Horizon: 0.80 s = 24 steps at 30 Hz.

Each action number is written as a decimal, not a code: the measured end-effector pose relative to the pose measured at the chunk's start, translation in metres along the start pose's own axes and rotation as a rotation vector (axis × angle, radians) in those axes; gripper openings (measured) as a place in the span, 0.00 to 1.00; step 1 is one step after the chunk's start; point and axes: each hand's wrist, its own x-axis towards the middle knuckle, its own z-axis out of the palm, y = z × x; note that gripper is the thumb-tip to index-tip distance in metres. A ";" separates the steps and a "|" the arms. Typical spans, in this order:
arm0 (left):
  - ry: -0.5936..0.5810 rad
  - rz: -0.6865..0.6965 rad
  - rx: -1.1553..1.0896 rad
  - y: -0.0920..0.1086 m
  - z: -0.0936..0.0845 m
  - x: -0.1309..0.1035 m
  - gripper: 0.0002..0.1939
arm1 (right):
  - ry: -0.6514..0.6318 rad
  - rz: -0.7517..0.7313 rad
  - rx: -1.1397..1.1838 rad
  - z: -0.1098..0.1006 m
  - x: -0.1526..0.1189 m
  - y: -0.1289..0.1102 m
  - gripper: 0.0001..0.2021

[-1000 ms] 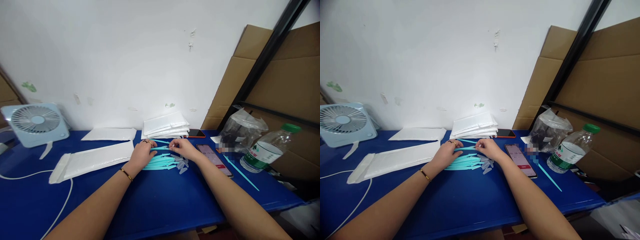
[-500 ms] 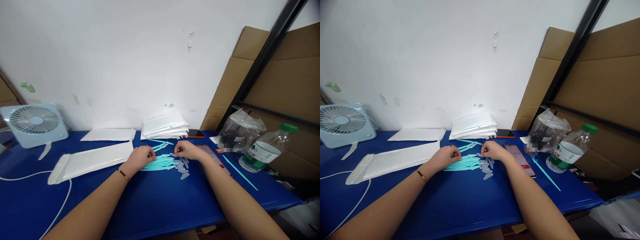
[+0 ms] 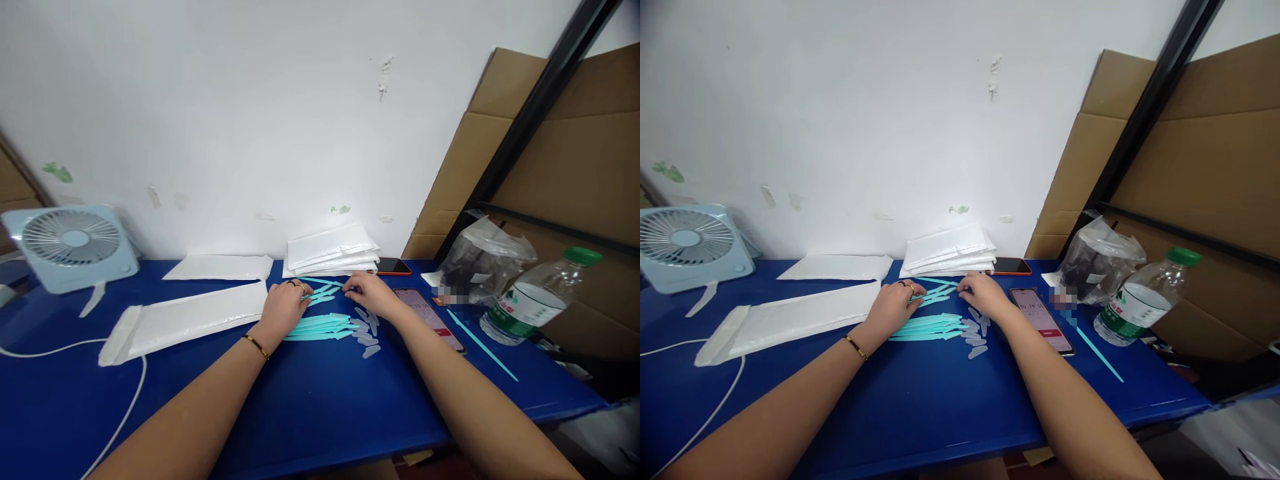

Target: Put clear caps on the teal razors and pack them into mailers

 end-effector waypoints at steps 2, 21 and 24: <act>-0.046 0.024 -0.062 0.000 -0.005 -0.002 0.10 | -0.040 0.065 -0.004 -0.013 -0.005 0.006 0.06; -0.299 -0.082 -0.309 0.003 -0.011 -0.008 0.12 | -0.104 0.278 0.747 -0.015 -0.008 0.001 0.11; -0.213 -0.126 -0.321 0.000 -0.010 -0.007 0.12 | -0.057 0.354 0.924 -0.015 -0.008 -0.002 0.15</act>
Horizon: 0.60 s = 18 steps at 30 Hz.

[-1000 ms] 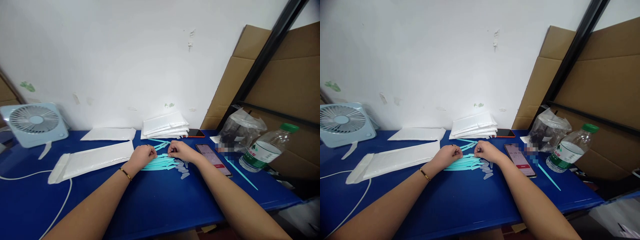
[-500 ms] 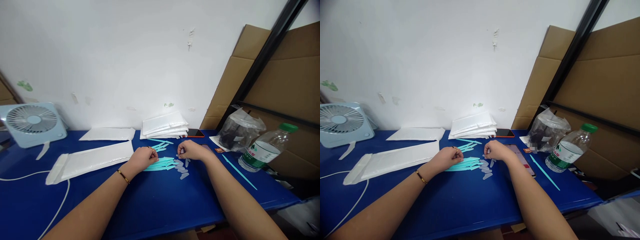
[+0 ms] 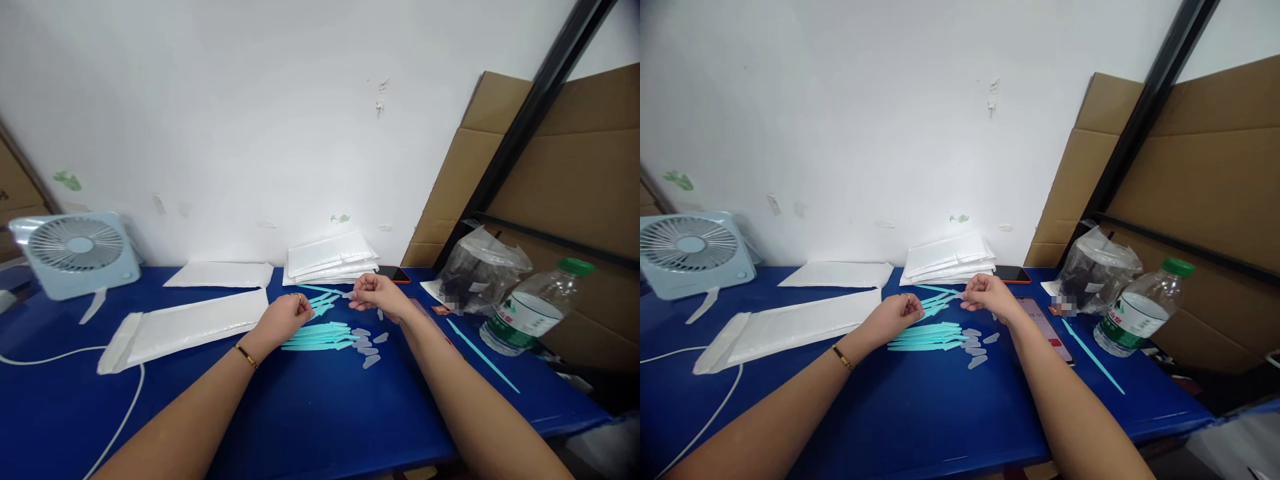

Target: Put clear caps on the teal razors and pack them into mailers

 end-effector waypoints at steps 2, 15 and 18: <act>-0.011 -0.007 0.026 -0.002 0.000 0.000 0.12 | 0.001 0.032 0.029 0.001 0.000 0.001 0.16; 0.035 0.075 0.225 -0.003 0.000 0.000 0.10 | -0.051 -0.062 -0.181 0.005 0.010 0.016 0.17; 0.031 0.074 0.151 -0.001 -0.003 -0.001 0.11 | -0.060 -0.088 -0.203 0.006 0.010 0.017 0.17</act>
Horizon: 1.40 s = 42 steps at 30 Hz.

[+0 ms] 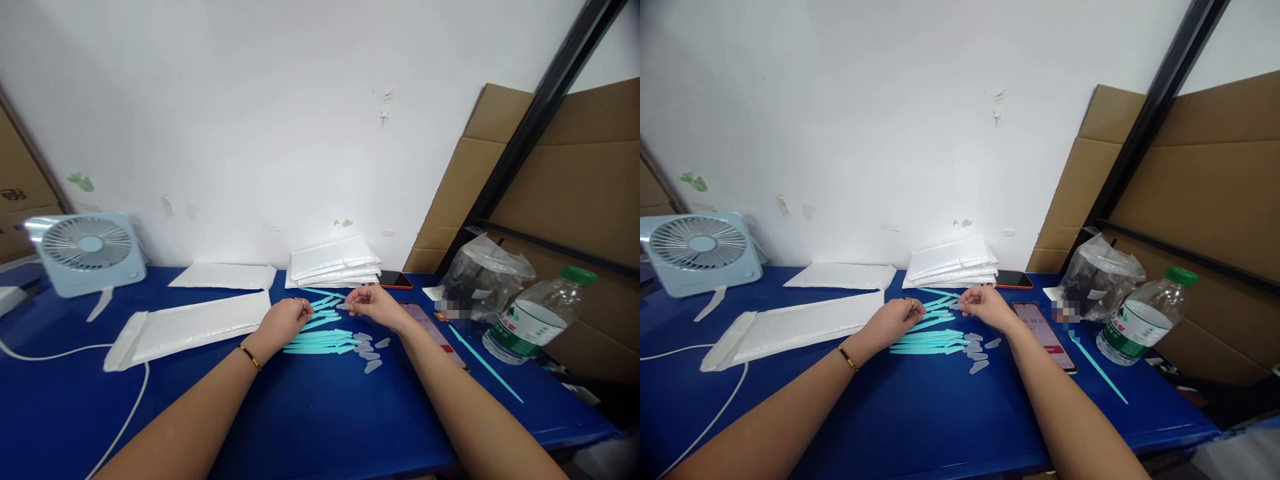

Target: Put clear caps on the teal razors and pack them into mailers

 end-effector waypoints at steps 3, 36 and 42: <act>-0.001 -0.007 -0.049 0.002 -0.002 0.000 0.11 | -0.011 -0.022 0.003 0.001 0.000 -0.001 0.17; -0.032 0.044 0.170 0.009 0.001 0.001 0.07 | 0.039 0.217 -0.663 -0.018 -0.010 -0.006 0.10; 0.019 0.004 -0.126 0.010 0.004 0.000 0.07 | 0.004 0.095 -0.549 -0.004 -0.005 -0.006 0.06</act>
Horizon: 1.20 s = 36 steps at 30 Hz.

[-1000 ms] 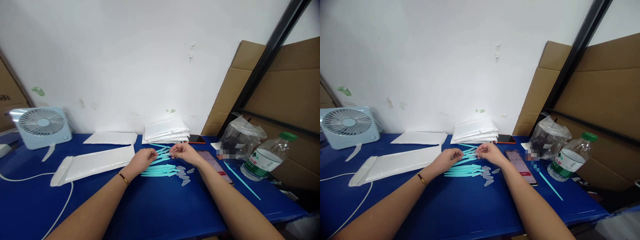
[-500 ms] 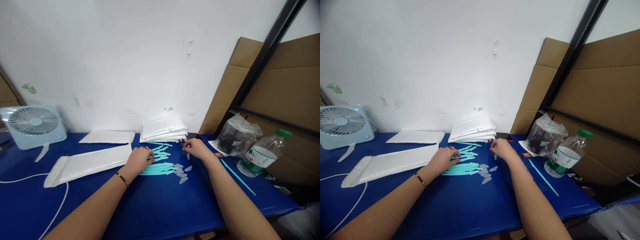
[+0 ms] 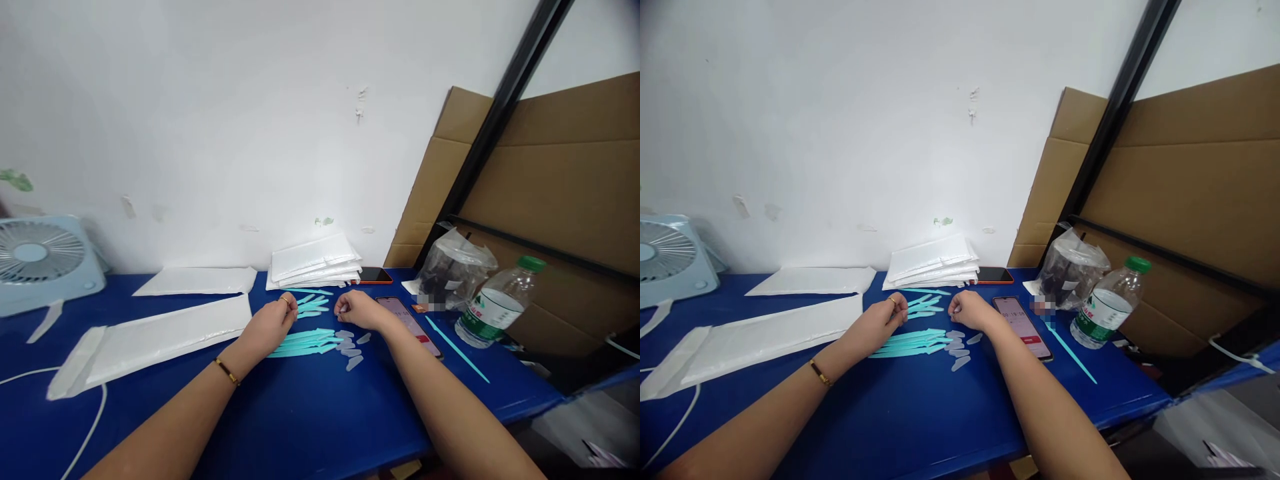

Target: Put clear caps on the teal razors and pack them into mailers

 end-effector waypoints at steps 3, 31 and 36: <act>0.022 0.022 -0.107 -0.002 0.002 0.001 0.06 | 0.098 -0.046 0.245 -0.002 0.002 0.001 0.04; 0.093 0.046 -0.184 -0.007 0.000 0.002 0.08 | 0.046 -0.217 0.678 -0.010 -0.008 -0.015 0.09; 0.126 0.035 -0.165 -0.009 -0.002 0.005 0.08 | 0.016 -0.263 0.698 0.002 -0.003 -0.014 0.10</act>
